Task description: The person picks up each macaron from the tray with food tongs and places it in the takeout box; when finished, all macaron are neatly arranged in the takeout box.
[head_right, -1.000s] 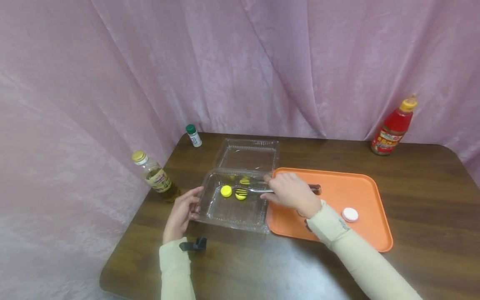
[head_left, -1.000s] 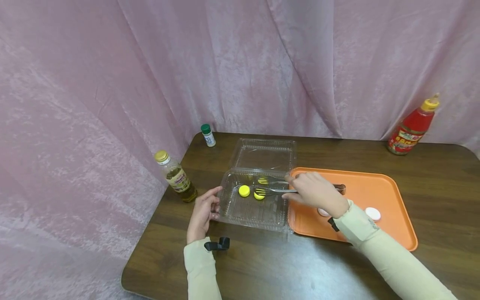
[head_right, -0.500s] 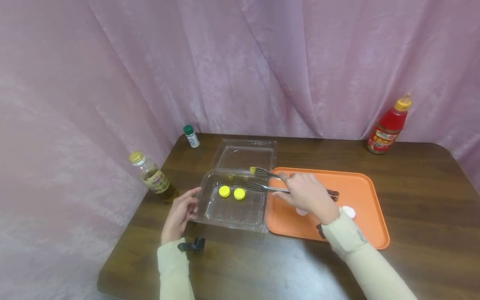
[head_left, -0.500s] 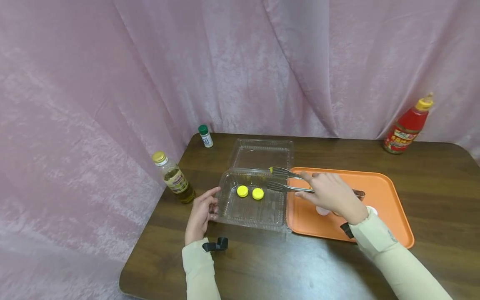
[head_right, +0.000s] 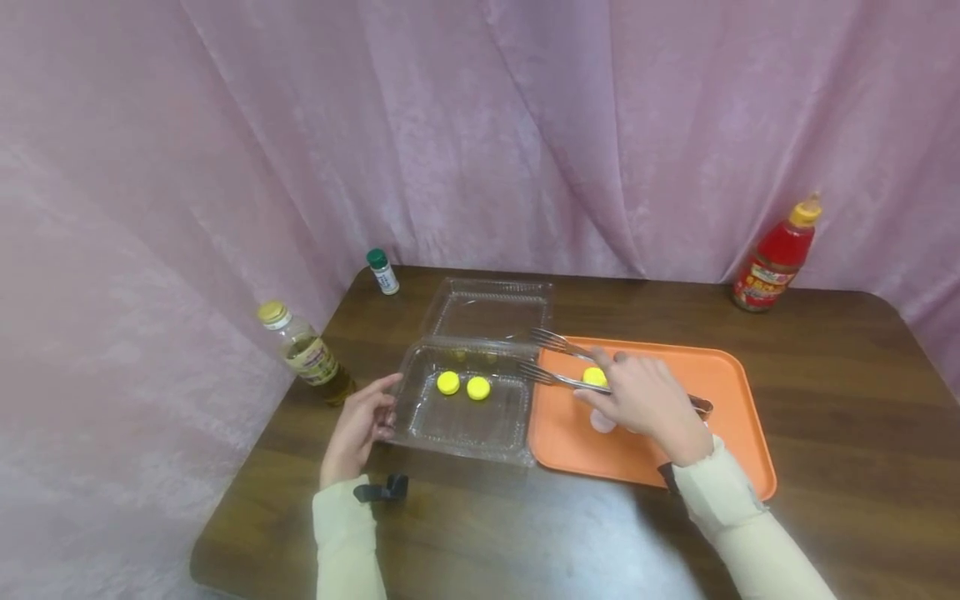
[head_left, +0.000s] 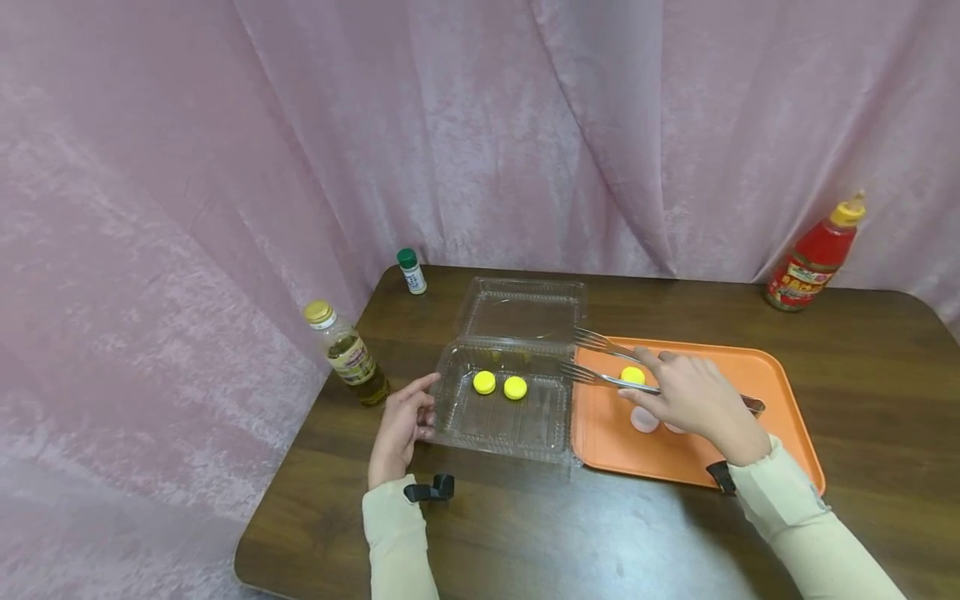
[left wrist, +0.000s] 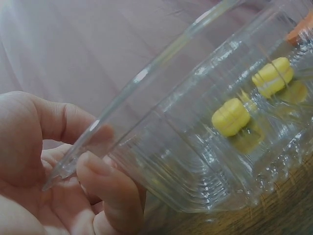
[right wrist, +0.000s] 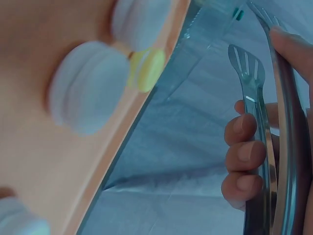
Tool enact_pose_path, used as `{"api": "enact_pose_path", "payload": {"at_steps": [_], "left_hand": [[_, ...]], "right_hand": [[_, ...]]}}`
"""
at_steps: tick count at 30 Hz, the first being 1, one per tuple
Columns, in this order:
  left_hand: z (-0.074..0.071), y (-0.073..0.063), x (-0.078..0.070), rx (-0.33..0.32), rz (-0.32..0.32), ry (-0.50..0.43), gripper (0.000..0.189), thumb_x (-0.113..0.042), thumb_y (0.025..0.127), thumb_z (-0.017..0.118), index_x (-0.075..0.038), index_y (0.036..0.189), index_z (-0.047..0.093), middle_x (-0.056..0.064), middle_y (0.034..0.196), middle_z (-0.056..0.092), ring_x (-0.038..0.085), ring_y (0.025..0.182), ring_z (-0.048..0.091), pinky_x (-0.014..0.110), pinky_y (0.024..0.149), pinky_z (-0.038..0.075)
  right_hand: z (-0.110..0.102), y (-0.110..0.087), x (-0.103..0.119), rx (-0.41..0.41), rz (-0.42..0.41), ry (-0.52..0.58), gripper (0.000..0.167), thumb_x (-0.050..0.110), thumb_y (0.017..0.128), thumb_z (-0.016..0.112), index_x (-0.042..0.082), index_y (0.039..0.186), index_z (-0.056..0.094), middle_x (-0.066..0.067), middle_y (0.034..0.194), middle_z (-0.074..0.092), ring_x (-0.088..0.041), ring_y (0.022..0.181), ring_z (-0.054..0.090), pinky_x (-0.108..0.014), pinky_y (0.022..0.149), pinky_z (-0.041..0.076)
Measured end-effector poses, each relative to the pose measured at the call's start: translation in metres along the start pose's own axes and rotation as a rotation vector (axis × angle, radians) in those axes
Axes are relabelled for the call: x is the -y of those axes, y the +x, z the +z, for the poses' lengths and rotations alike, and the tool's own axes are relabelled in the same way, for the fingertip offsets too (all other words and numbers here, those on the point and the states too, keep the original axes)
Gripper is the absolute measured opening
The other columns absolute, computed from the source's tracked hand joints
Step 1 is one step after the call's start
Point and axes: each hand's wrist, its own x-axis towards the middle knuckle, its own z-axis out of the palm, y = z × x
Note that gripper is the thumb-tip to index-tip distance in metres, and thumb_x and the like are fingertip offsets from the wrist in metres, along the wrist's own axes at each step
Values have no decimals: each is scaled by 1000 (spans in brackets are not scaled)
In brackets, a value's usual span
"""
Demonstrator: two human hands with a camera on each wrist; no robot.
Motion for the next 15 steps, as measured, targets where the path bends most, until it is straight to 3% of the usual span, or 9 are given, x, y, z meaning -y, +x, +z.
{"api": "enact_pose_path", "payload": {"at_steps": [8,15], "left_hand": [[2,-1,-2,19,-6,-9,51,1,93,47,-6,143,57,1,82,46,13,63,41,22,48,33],[1,-1,0,11,9,-8,50,0,92,49,-5,141,58,1,80,46,13,63,41,22,48,34]], "right_hand": [[-5,-16,-16,17,80,11,65,52,90,70,16,142,57,1,66,47,-13,50,38,-31,44,31],[-8,-26,-29,32,118,-9,71,56,88,70,7,139,57,-2,69,50,-15,52,42,-33,45,33]]}}
